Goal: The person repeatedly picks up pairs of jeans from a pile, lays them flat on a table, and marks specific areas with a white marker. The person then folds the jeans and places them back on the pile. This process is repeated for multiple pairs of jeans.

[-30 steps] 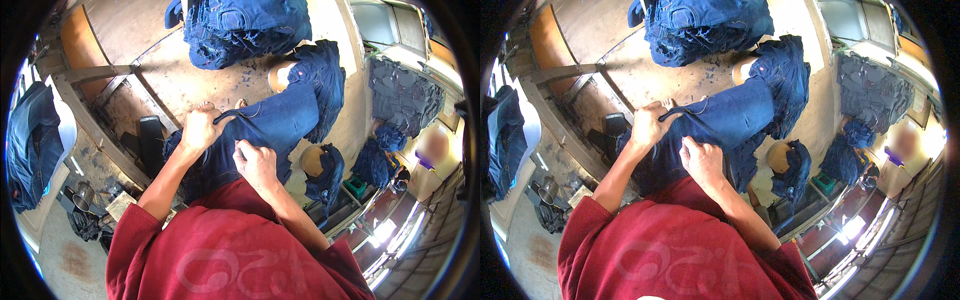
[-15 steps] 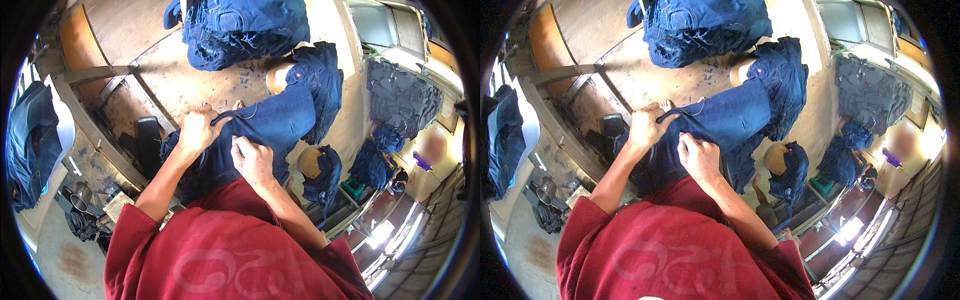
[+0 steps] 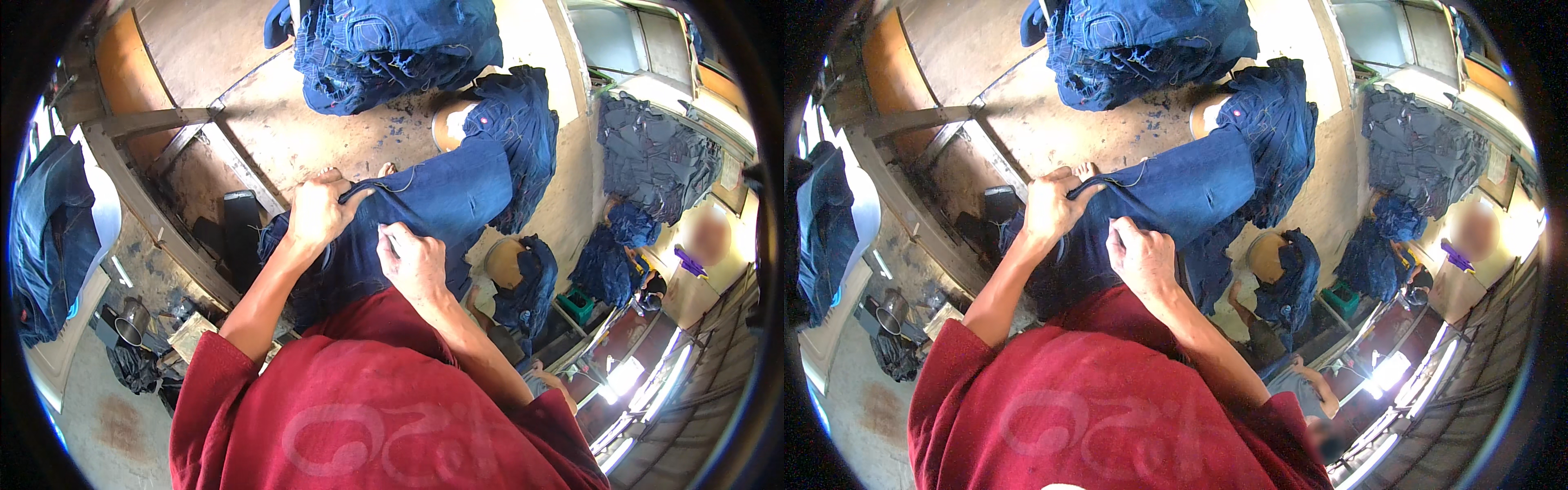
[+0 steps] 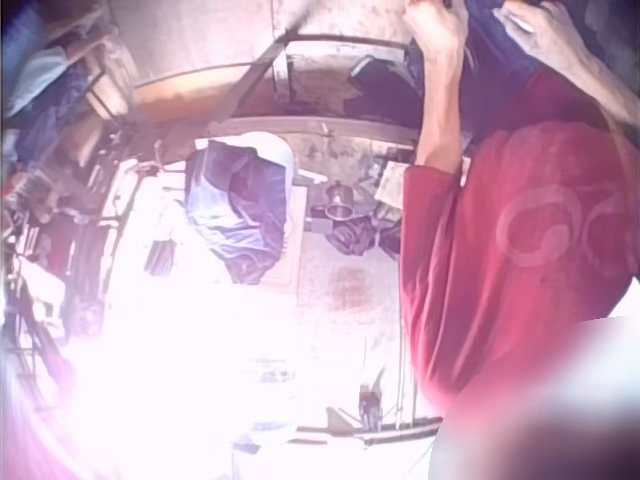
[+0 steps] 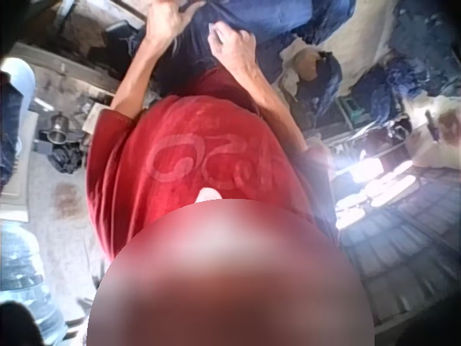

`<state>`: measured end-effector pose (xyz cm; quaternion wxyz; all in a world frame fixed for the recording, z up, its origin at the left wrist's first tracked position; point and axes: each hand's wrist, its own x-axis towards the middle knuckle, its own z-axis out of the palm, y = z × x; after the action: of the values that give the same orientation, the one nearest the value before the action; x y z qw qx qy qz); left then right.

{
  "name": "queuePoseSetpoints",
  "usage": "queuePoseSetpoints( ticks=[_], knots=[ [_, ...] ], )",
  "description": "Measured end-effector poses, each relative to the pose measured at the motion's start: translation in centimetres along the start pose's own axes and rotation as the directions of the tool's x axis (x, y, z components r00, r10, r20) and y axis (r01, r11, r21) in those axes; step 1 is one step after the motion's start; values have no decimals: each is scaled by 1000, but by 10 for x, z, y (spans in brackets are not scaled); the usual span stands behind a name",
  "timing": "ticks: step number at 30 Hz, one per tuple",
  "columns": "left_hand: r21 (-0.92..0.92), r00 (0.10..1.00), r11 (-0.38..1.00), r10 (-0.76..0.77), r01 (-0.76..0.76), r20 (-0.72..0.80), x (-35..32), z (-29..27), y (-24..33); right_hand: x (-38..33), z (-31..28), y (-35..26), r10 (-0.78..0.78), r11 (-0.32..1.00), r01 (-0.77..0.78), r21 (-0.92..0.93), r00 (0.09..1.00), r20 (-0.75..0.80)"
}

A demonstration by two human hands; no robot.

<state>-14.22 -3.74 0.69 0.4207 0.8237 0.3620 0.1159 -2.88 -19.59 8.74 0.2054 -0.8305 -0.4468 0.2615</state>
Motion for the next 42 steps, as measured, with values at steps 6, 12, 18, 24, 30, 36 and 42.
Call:
queuePoseSetpoints(
  ticks=[6, 12, 18, 24, 30, 36, 42],
  knots=[
    [55, 1000, 998, 7, -9, 29, -2, 1, -1, -1, 3, -1, -33, 991, 36, -130, 999, 21],
    [49, 1000, 999, 4, -5, 26, -1, 1, 0, -2, 1, 2, -47, 993, 44, -108, 999, -27],
    [35, 1000, 999, -19, 18, 21, -4, 2, 0, -4, 1, 2, -14, 995, 10, -98, 999, -39],
    [69, 1000, 998, -6, 5, 11, -2, -12, 9, -8, -10, 13, 68, 997, -70, 44, 997, 28],
    [203, 874, 871, -378, 447, -304, -111, -73, 54, -39, -48, 53, 367, 806, -323, 496, 930, 9],
    [-36, 660, 718, -658, 695, -361, -193, -22, 82, -53, -73, 87, 187, 904, -172, 391, 982, 0],
    [-177, 686, 721, -692, 670, -223, -218, -24, 73, -62, -89, 91, 56, 932, -33, 360, 997, -53]
  ],
)
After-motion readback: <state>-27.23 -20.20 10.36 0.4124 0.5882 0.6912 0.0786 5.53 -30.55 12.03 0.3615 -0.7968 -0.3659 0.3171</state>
